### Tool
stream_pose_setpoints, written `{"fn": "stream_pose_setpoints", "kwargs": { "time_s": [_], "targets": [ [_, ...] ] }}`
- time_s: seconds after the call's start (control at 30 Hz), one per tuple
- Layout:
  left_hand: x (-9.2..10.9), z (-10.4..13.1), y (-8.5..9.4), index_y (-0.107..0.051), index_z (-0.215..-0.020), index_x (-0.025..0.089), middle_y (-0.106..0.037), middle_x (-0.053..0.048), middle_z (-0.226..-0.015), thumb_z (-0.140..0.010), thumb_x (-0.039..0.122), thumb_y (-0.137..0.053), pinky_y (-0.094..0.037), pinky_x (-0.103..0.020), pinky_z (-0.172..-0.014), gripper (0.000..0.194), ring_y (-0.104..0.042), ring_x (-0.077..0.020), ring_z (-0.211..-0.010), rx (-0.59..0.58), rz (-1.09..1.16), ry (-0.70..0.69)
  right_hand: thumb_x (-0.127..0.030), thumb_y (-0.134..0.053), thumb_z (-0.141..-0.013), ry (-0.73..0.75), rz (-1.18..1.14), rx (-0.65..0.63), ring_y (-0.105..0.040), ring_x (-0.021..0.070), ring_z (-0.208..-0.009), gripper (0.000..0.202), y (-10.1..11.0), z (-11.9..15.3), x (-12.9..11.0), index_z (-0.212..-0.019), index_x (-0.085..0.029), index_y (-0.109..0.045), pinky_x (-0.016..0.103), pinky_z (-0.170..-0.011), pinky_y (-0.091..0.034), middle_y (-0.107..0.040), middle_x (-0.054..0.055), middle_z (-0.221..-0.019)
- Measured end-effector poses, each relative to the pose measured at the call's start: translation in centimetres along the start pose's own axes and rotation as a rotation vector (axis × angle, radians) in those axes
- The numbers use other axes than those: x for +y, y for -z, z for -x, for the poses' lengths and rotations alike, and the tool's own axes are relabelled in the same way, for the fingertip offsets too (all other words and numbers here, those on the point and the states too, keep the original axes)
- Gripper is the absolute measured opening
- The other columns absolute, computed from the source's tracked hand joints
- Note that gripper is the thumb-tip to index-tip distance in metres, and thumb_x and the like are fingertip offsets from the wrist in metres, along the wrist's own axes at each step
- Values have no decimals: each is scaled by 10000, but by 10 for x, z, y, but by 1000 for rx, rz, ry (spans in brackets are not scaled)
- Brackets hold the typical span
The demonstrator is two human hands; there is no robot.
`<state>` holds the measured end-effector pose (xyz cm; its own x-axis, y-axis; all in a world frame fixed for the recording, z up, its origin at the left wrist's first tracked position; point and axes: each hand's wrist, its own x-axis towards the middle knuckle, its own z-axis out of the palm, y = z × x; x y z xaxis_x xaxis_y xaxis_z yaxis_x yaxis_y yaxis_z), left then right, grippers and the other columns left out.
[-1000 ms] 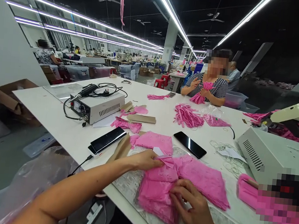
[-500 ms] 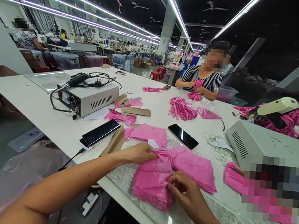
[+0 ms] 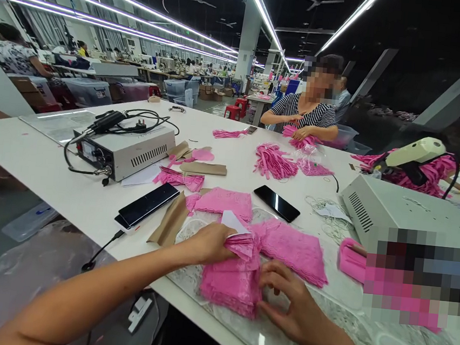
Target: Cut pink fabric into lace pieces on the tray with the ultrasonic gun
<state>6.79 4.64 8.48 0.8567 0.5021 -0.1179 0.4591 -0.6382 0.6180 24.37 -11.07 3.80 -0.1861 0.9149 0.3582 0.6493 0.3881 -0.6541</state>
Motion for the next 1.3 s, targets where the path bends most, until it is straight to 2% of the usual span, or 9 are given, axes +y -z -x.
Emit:
{"fn": "stream_pose_setpoints", "kwargs": {
  "time_s": [0.13, 0.37, 0.5, 0.6, 0.7, 0.83, 1.03, 1.13, 1.3],
  "targets": [
    [-2, -1, 1, -572, -653, 163, -553, 28, -593, -751, 229, -610, -284, -211, -537, 124, -564, -146, -632, 0, -12, -5, -125, -539, -852, 39, 68, -51, -593, 160, -844, 139, -1, 7, 2, -926, -213, -616, 275, -723, -495, -604, 67, -950],
    [5, 3, 5, -552, -667, 164, -550, 30, -610, -753, 141, -537, -284, -212, -556, 90, -520, -131, -624, -17, -46, -19, -331, -563, -871, -320, -198, -11, -524, 134, -664, 208, 5, -17, 4, -729, -197, -633, 251, -589, -409, -596, 26, -750],
    [10, 6, 8, -544, -688, 165, -540, 31, -610, -807, 370, -606, -270, -223, -540, 245, -496, -134, -601, -49, -75, 5, -363, -562, -831, -388, -248, 41, -481, 119, -594, 243, 7, -33, 3, -669, -185, -599, 243, -549, -381, -551, 2, -653],
    [12, 6, 8, -573, -739, 170, -610, 9, -705, -724, 517, -700, -302, -231, -564, 370, -556, -172, -673, -66, -121, 48, -366, -548, -826, -397, -268, 76, -459, 108, -553, 268, 4, -43, 5, -631, -183, -575, 233, -512, -369, -519, -11, -613],
    [13, 5, 6, -601, -772, 179, -664, -16, -803, -714, 384, -727, -334, -237, -607, 248, -609, -209, -771, -52, -159, 48, -359, -538, -836, -395, -281, 113, -442, 105, -529, 284, 2, -49, 6, -613, -184, -561, 234, -502, -367, -492, -21, -578],
    [10, 2, 2, -615, -766, 184, -684, -19, -810, -733, 275, -684, -353, -242, -624, 119, -633, -217, -793, -39, -154, 47, -351, -561, -847, -340, -255, 197, -472, 122, -593, 186, 4, -37, 0, -768, -194, -622, 258, -560, -410, -552, 6, -703],
    [5, 2, 0, -632, -783, 193, -676, 2, -761, -756, 258, -644, -359, -234, -605, 72, -632, -196, -740, -34, -106, 21, -172, -567, -851, -16, -1, -105, -575, 150, -747, 111, 1, -1, -9, -915, -212, -648, 259, -645, -464, -623, 55, -873],
    [5, 1, 1, -635, -789, 190, -680, -5, -777, -752, 264, -646, -346, -236, -589, 84, -627, -198, -729, -36, -99, 20, -157, -522, -880, -14, 12, -116, -586, 144, -742, 132, -5, 1, -8, -876, -208, -644, 250, -641, -462, -626, 54, -857],
    [4, 3, 1, -617, -780, 186, -663, 3, -746, -758, 243, -631, -329, -233, -581, 63, -614, -182, -706, -36, -107, -2, -268, -503, -916, -160, -114, -65, -554, 127, -659, 188, -2, -11, -4, -787, -206, -625, 238, -586, -433, -613, 27, -766]
  ]
}}
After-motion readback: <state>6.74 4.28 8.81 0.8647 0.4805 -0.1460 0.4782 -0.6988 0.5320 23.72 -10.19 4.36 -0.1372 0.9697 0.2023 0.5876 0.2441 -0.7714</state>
